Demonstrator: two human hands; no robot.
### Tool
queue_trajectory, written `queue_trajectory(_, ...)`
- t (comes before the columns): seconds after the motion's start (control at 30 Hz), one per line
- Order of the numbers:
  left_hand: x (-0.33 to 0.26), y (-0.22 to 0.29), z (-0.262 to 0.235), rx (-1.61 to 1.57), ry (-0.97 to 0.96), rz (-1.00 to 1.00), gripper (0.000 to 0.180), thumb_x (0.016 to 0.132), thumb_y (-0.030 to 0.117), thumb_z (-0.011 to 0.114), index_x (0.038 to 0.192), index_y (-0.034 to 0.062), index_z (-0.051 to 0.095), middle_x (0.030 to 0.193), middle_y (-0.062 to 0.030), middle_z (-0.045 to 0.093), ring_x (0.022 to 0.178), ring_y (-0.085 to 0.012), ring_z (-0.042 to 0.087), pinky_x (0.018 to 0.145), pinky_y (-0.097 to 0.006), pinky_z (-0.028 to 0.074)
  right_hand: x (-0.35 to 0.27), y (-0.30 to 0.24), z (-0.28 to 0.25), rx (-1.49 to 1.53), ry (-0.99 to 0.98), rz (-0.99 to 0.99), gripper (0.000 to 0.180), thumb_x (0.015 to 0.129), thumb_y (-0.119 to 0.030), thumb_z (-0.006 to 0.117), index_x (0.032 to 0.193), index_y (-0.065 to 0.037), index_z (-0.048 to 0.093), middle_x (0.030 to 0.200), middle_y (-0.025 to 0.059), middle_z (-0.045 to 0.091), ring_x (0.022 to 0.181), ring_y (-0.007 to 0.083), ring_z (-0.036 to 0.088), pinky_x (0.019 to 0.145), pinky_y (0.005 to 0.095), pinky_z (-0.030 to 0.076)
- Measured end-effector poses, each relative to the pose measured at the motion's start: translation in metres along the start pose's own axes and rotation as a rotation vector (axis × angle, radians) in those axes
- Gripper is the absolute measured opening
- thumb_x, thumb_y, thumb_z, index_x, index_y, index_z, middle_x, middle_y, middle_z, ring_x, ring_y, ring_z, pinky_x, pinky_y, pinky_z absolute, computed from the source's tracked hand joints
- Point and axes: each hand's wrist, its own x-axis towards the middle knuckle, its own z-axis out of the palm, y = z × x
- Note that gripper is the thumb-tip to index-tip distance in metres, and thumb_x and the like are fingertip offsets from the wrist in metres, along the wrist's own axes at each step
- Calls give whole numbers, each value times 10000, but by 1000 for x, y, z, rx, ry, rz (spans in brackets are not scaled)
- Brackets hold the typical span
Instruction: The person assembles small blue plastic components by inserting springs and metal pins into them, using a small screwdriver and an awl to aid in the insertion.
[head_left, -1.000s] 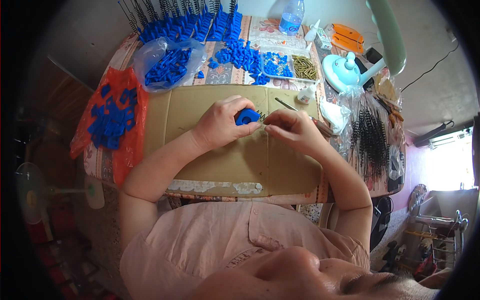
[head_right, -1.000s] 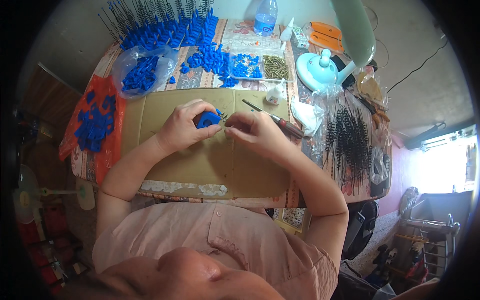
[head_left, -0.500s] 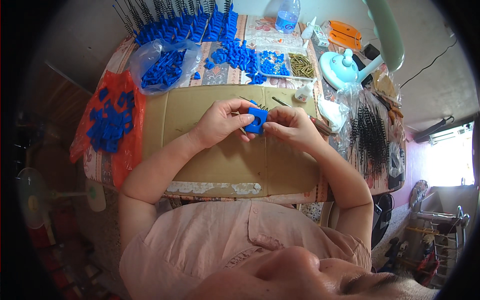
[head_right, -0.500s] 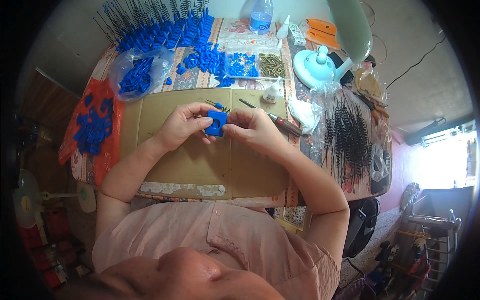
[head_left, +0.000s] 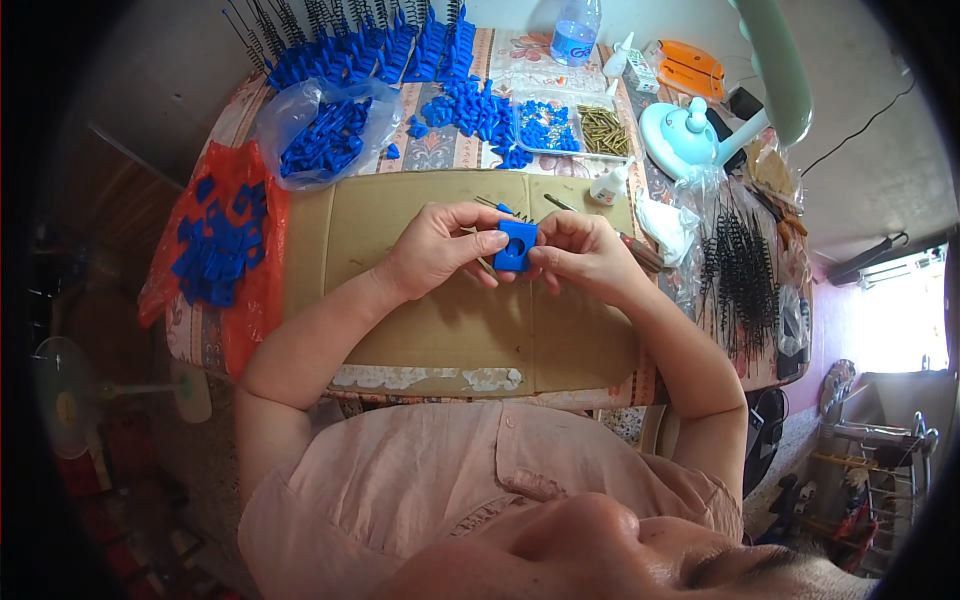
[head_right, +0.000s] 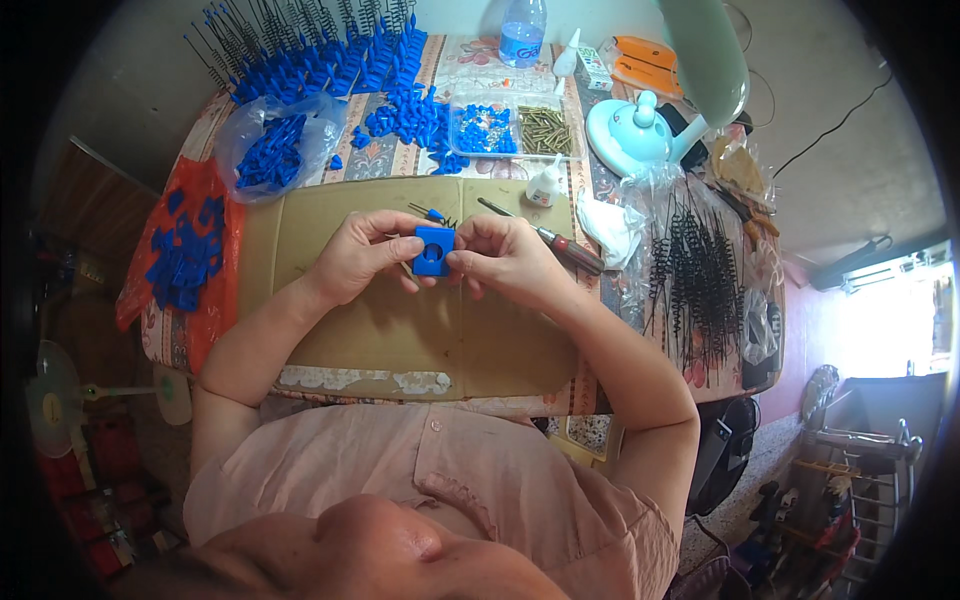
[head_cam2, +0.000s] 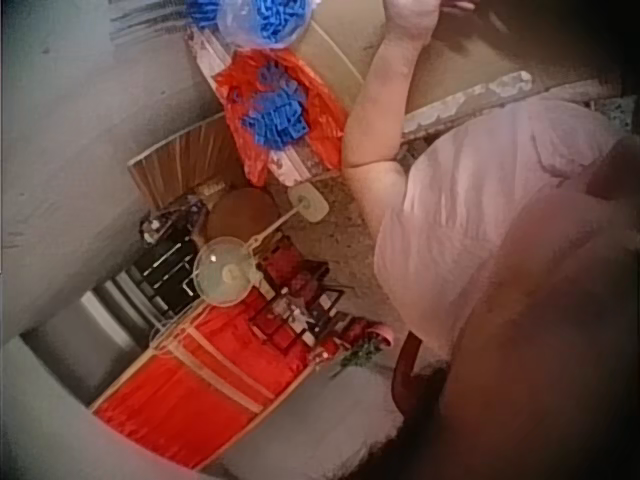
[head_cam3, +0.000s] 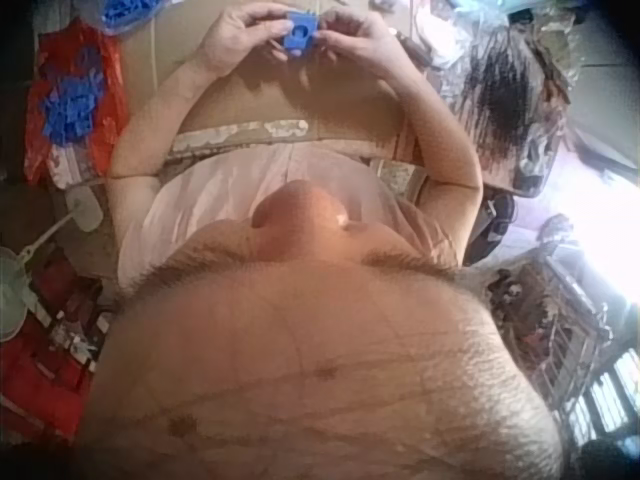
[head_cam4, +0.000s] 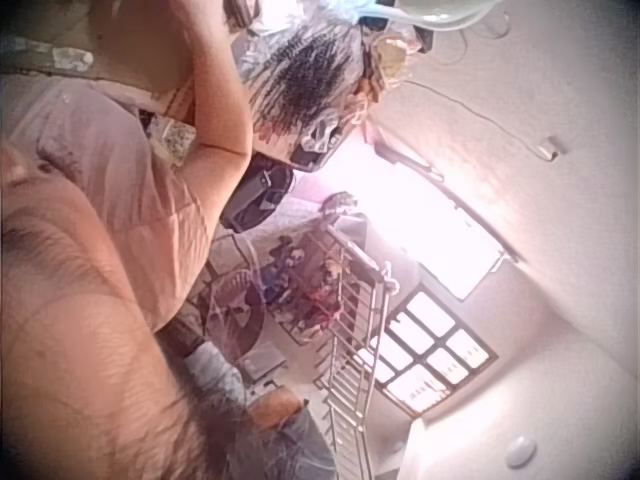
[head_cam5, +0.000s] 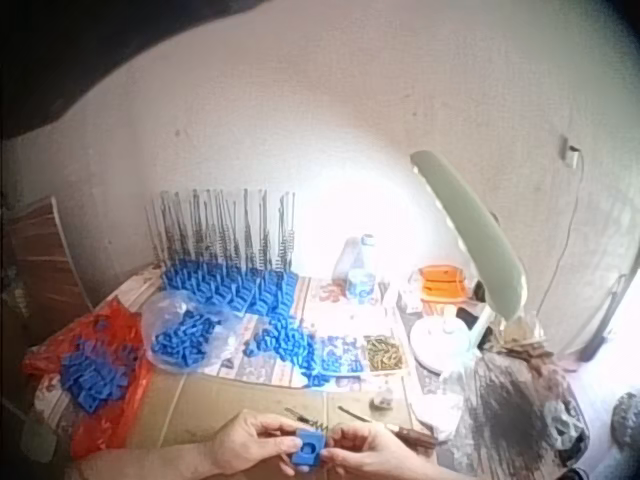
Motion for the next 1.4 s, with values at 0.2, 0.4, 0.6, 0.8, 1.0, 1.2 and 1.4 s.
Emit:
queue_trajectory(0.2, 0, -4, 1, -25, 18, 41, 255, 922, 113, 581, 1131, -31, 608, 911, -107, 677, 756, -153, 675, 617, -260, 582, -1, -1, 2, 1, 2, -15, 96, 893, -71, 624, 927, -20, 551, 799, 75, 663, 581, 82, 583, 519, 210, 448)
queue_trajectory(0.4, -1, -9, 5, 9, 32, 192, 193, 909, 59, 584, 1074, -29, 634, 884, -66, 658, 762, -131, 660, 668, -252, 568, -3, -3, 5, -74, 29, -11, 104, 885, -73, 638, 928, -15, 563, 801, 54, 662, 606, 68, 595, 533, 199, 467)
queue_trajectory(0.6, -5, -9, 9, 95, 75, 353, 183, 869, 5, 611, 1045, -4, 663, 844, -17, 609, 833, -106, 624, 692, -227, 525, -5, -5, 11, -118, 80, -37, 79, 859, -52, 645, 882, 0, 592, 745, -9, 615, 625, 34, 551, 544, 200, 459)
queue_trajectory(0.8, -5, 0, 7, 535, 90, 633, 205, 808, -21, 643, 1007, 3, 688, 843, -69, 627, 772, -156, 592, 667, -273, 475, -7, -9, 11, -365, 114, -134, 81, 818, -45, 660, 834, -4, 592, 691, -25, 580, 619, 33, 489, 543, 219, 417)
queue_trajectory(1.0, -6, -2, 8, 601, 104, 711, 214, 797, -38, 645, 1003, 6, 688, 855, -75, 636, 781, -175, 606, 683, -289, 492, -6, -7, 9, -526, 124, -272, 96, 792, -60, 670, 836, -12, 599, 653, 10, 559, 613, 51, 490, 548, 243, 426)
queue_trajectory(1.2, -5, -3, 7, 584, 118, 683, 215, 796, -42, 647, 1002, 4, 687, 865, -76, 641, 784, -176, 609, 687, -286, 494, -7, -9, 10, -557, 129, -284, 105, 803, -78, 678, 839, -11, 606, 665, 19, 585, 612, 56, 509, 555, 247, 439)
queue_trajectory(1.4, -4, -4, 6, 570, 102, 693, 221, 819, -40, 642, 1031, 8, 683, 842, -69, 622, 753, -159, 577, 646, -269, 473, -6, -9, 10, -485, 125, -317, 91, 825, -81, 683, 842, -15, 622, 686, 24, 616, 612, 70, 540, 558, 251, 449)
